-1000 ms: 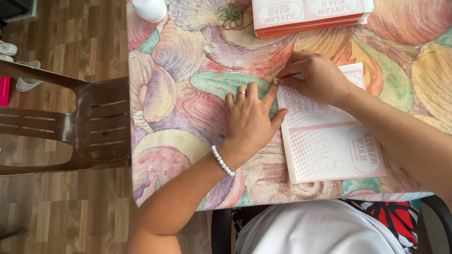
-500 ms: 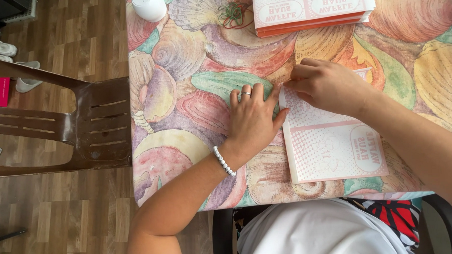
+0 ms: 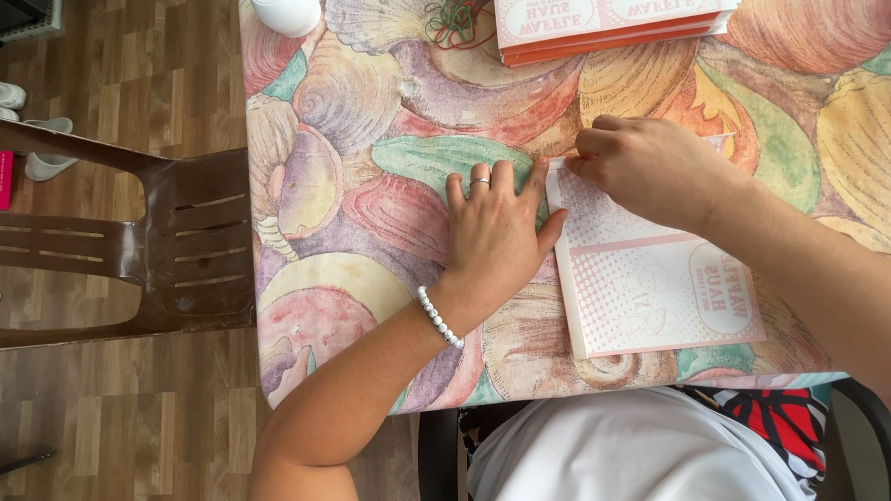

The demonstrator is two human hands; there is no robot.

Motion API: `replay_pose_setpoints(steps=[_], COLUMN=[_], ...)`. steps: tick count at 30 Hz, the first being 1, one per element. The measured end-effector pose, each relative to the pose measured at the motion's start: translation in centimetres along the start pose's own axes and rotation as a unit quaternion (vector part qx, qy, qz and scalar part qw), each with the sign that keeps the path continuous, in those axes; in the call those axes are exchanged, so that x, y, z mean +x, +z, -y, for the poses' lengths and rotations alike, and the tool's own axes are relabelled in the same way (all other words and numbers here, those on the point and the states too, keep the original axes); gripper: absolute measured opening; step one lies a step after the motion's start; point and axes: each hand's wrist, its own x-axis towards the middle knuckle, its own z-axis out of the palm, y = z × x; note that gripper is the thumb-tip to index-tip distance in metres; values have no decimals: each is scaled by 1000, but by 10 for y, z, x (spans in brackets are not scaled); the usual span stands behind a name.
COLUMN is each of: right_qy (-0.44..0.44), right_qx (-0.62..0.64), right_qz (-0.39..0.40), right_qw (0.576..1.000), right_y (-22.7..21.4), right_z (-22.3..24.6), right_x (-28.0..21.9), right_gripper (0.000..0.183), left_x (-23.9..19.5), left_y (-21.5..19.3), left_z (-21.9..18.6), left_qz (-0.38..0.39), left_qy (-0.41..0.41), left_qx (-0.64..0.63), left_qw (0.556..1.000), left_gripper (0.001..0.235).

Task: Folding flat printed paper sheets into bags and stacking them on a table.

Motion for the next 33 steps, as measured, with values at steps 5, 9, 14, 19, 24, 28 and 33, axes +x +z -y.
replay_pose_setpoints(steps=[5,9,14,19,24,28,33], right_qy=[7,10,25,29,30,21,9], right_qx=[-21,-30,-8,-13,-3,17,112], right_qz=[16,19,38,57,42,12,31], right_qw=[1000,999,999,998,999,1000,993], right_y=[-11,-15,-30,-28,-18,-3,-1], right_z=[4,7,9,7,4,0,-20], right_x=[4,6,9,13,11,1,-19], right_gripper=[22,23,18,18,15,19,26], left_x=[0,-1,1,4,7,7,4], left_y=[-3,-3,-1,7,12,9,17], left_z=[0,-2,0,9,13,-1,-5], left_qz=[24,31,20,2,-15,4,9], left_qy=[-11,-14,-9,-7,1,69,90], left_qx=[11,13,13,-31,-102,-206,-49], left_qw=[1000,999,1000,1000,995,976,995], left_gripper=[63,63,63,62,69,84,73])
